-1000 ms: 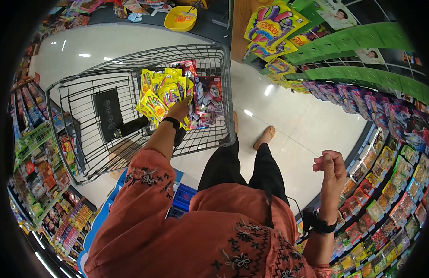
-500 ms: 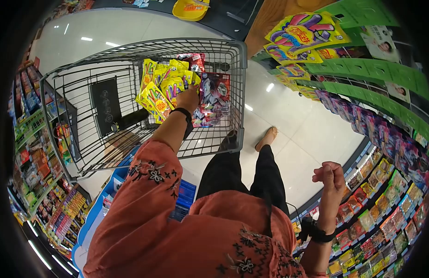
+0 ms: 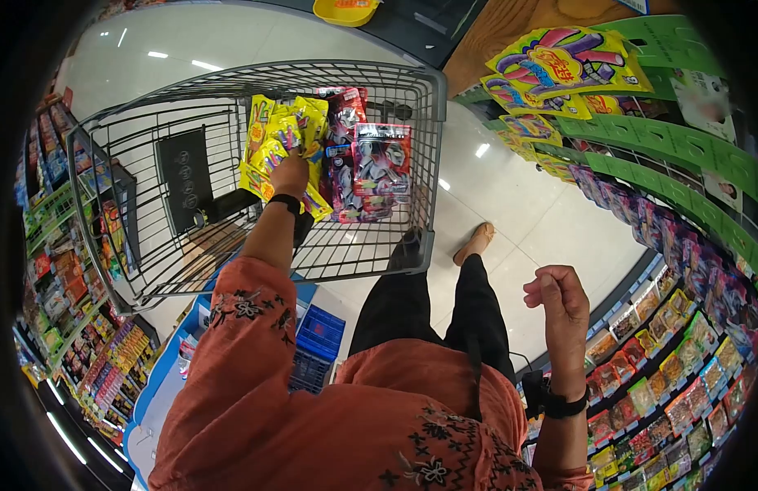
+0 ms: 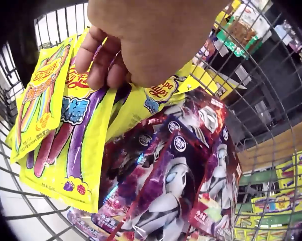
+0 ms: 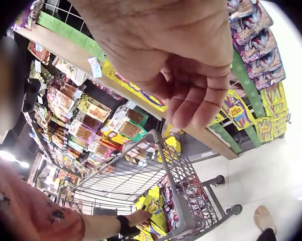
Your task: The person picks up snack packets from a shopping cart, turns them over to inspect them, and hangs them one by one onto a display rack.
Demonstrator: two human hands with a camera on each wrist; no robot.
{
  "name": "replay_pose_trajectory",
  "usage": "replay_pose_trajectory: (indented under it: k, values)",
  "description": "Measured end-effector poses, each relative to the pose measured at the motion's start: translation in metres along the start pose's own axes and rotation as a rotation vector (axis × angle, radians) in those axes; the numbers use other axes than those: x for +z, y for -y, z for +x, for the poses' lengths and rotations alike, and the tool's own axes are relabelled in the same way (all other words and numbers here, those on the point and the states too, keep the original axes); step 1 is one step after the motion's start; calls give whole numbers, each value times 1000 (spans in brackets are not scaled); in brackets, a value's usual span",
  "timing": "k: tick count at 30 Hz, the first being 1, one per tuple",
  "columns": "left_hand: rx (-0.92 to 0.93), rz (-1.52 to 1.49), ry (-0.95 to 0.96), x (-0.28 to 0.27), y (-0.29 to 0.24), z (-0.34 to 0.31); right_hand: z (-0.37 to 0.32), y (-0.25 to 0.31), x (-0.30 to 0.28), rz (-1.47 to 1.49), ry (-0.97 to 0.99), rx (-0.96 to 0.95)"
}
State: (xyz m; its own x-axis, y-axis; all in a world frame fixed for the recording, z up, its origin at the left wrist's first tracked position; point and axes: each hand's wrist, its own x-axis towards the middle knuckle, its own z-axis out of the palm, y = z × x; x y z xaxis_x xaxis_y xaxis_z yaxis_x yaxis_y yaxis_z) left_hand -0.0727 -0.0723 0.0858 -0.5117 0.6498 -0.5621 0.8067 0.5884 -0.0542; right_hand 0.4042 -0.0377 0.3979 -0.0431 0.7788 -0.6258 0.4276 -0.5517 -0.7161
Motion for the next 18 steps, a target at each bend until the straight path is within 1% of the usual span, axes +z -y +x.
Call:
replay_pose_trajectory:
  k: [2,5,8,11,14,17,18]
  values:
    - [-56,-11,-2,2,10,5,2,-2,-5,-9,-7,-7]
    - [-99,-32,12,-10,14,4,5,-7,-10,-14,-14,9]
    - [-104,-73,-24,-1,27,14,9,-11,-10,-7,-2,33]
    - [-135,-195,-84,3,32,17,13,-10,-6,9,4,73]
    - [-87,-236,-111,19,44,24,16,-13,-4,16,22,97]
    - [-76,-459,13,31,55,38,22,-7,0,-33,67,112]
    - [-88,-491,53,38,58,44,26,-7,4,-14,99,103]
